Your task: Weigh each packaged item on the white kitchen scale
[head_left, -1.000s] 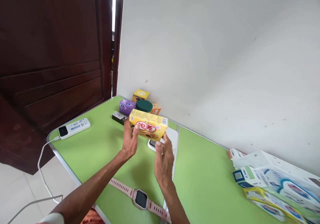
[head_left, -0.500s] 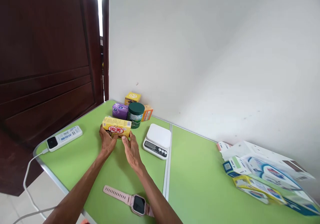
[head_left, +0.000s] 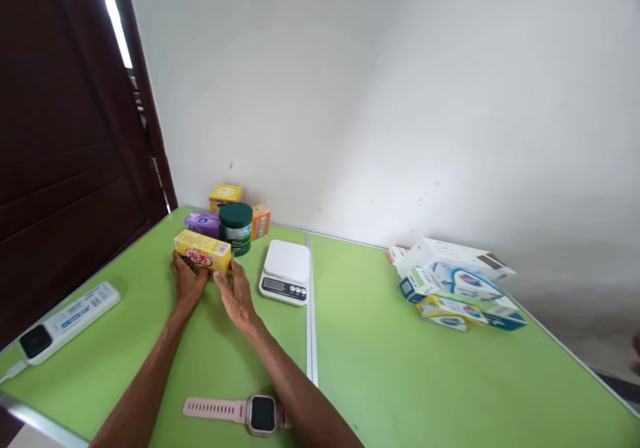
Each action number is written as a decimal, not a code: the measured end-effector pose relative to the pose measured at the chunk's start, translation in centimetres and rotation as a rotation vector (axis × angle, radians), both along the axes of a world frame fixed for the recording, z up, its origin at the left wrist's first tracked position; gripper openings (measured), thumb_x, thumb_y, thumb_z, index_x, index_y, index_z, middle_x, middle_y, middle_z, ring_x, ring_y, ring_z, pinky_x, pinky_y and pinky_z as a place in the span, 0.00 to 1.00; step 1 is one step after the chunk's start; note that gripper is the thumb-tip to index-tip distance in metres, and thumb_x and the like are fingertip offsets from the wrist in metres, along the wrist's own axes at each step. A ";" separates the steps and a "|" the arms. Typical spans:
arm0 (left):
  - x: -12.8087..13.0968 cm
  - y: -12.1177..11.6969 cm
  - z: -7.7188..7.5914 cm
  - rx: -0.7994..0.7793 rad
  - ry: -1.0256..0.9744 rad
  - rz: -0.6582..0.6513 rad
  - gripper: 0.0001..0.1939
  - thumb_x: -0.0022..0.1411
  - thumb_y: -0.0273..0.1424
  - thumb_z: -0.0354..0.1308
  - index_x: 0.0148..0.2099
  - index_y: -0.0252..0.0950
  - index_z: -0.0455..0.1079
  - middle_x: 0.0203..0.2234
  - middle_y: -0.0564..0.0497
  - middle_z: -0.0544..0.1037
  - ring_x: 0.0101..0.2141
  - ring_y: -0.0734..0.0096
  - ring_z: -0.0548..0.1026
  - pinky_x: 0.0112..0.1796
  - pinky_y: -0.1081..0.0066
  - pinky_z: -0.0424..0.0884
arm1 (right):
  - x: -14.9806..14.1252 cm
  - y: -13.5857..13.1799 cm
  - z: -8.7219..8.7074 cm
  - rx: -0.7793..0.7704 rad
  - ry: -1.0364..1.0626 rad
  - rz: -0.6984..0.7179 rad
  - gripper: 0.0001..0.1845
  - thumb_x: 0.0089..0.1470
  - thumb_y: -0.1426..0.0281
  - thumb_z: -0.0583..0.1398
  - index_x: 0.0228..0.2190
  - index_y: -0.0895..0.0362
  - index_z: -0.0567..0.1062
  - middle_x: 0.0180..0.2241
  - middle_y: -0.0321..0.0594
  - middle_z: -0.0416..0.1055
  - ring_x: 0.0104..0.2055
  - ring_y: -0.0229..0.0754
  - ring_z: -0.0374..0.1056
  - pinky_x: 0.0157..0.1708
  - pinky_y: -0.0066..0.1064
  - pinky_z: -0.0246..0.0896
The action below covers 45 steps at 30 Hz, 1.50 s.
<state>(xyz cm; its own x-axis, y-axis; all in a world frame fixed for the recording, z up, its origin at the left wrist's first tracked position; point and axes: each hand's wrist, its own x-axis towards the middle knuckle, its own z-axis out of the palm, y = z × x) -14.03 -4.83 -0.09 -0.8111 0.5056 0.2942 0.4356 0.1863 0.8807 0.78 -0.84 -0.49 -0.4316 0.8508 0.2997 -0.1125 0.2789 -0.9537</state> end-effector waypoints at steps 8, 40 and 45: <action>1.2 -1.1 1.4 -0.013 -0.012 0.075 0.58 0.51 0.33 0.64 0.79 0.19 0.46 0.76 0.18 0.54 0.78 0.23 0.52 0.76 0.30 0.50 | 2.9 -1.4 1.9 -0.006 -0.154 0.047 0.55 0.57 0.39 0.71 0.74 0.53 0.67 0.72 0.56 0.68 0.73 0.68 0.65 0.73 0.61 0.63; 45.8 20.9 4.4 -0.183 -0.135 -1.313 0.69 0.53 0.47 0.78 0.83 0.32 0.41 0.78 0.26 0.55 0.79 0.36 0.53 0.77 0.46 0.53 | 54.6 17.4 -1.4 -0.038 -0.221 -1.425 0.53 0.65 0.31 0.41 0.61 0.60 0.75 0.63 0.61 0.73 0.68 0.64 0.64 0.70 0.55 0.56; 45.4 21.5 4.1 -0.180 -0.152 -1.302 0.65 0.54 0.46 0.79 0.82 0.33 0.47 0.75 0.27 0.60 0.77 0.36 0.59 0.75 0.46 0.59 | 54.8 17.4 -0.9 0.009 -0.306 -1.406 0.46 0.64 0.31 0.41 0.41 0.54 0.79 0.48 0.56 0.78 0.58 0.61 0.67 0.64 0.54 0.59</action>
<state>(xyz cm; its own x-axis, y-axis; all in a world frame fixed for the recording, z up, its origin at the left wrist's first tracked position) 31.37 16.69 4.03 0.2755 0.9569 0.0917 0.2832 -0.1719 0.9435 55.55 16.51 -1.40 0.7015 0.6165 0.3577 0.4608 -0.0095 -0.8874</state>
